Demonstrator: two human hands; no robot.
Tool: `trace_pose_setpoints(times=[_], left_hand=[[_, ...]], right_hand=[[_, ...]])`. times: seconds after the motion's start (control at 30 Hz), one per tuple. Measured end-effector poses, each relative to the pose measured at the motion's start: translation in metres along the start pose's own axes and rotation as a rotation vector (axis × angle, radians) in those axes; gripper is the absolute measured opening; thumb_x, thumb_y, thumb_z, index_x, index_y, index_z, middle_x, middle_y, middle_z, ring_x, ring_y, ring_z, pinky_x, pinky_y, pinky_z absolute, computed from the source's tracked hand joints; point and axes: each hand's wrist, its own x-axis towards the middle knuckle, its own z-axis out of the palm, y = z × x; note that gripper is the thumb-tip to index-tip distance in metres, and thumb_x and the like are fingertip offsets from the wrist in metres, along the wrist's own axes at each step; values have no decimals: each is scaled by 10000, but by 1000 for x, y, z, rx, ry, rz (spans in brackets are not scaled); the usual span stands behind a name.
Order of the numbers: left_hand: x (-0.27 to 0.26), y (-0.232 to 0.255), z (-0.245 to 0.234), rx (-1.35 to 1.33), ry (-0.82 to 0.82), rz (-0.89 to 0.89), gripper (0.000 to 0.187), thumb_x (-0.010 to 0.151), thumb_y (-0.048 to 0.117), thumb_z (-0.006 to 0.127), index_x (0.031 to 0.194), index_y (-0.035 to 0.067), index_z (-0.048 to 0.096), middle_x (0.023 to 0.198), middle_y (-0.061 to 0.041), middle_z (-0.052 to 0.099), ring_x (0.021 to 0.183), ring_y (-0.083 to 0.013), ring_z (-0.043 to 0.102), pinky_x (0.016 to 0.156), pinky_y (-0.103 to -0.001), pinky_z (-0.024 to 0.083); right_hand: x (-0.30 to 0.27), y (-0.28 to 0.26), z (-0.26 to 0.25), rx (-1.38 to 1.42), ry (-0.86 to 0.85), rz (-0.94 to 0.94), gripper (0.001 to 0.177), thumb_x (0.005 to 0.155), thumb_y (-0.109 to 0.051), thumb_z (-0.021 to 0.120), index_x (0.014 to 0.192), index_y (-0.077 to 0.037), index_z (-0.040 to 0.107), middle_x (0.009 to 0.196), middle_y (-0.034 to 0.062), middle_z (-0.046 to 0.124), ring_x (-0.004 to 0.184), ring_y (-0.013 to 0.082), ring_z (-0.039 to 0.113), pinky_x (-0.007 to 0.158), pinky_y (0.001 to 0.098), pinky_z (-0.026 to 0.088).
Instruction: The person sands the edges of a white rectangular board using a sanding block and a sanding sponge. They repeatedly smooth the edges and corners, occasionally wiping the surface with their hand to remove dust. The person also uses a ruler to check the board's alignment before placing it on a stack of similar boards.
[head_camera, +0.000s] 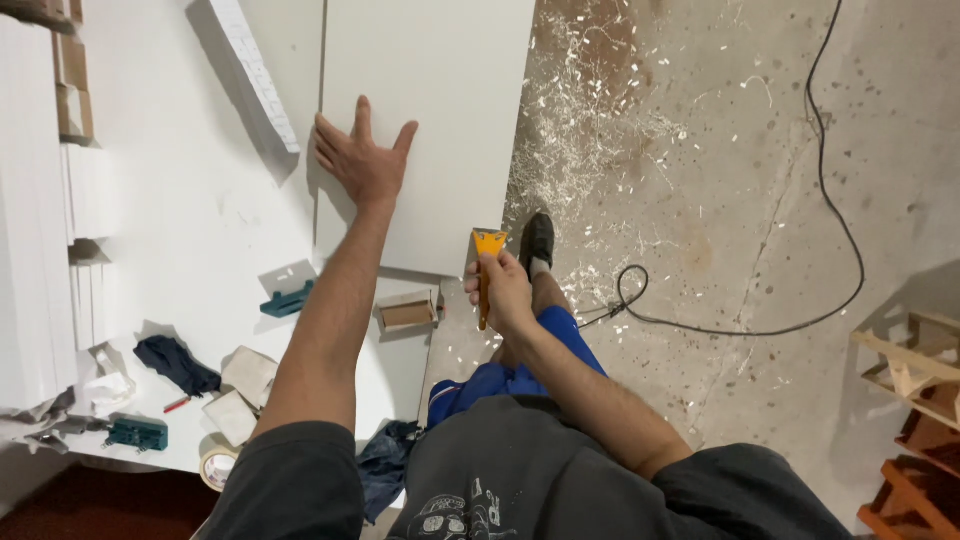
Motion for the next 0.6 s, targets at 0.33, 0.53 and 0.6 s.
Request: trace_pose_setpoints(times=[0.33,0.53,0.6], left_hand=[[2,5,-12,-36,48,44,841,702,706,879,1362,233,660,1394,-344,418,1259,-562,476,922,-648,413],[7,11,-20,-54,33,59,810,718,672,874,1323,165,698,1385,-357,428,1259,-553,473,971,-614,373],[9,13,-22,-66,36,68,823,723,685,859,1338,170,674,1387,-373,425,1262,-556,473,991,-619,350]], right_hand=[[99,-84,13,-73,14,-105,214,1041,-144,561,1182,16,539,820,155,684,495,157,615,345,223,445],[142,-163,38,-106,16,-141,170,1027,-127,547,1118,17,557,807,146,697,508,144,621,359,204,447],[165,-181,39,-109,9,-156,169,1017,-122,560,1125,7,539,821,143,680,526,135,607,376,193,439]])
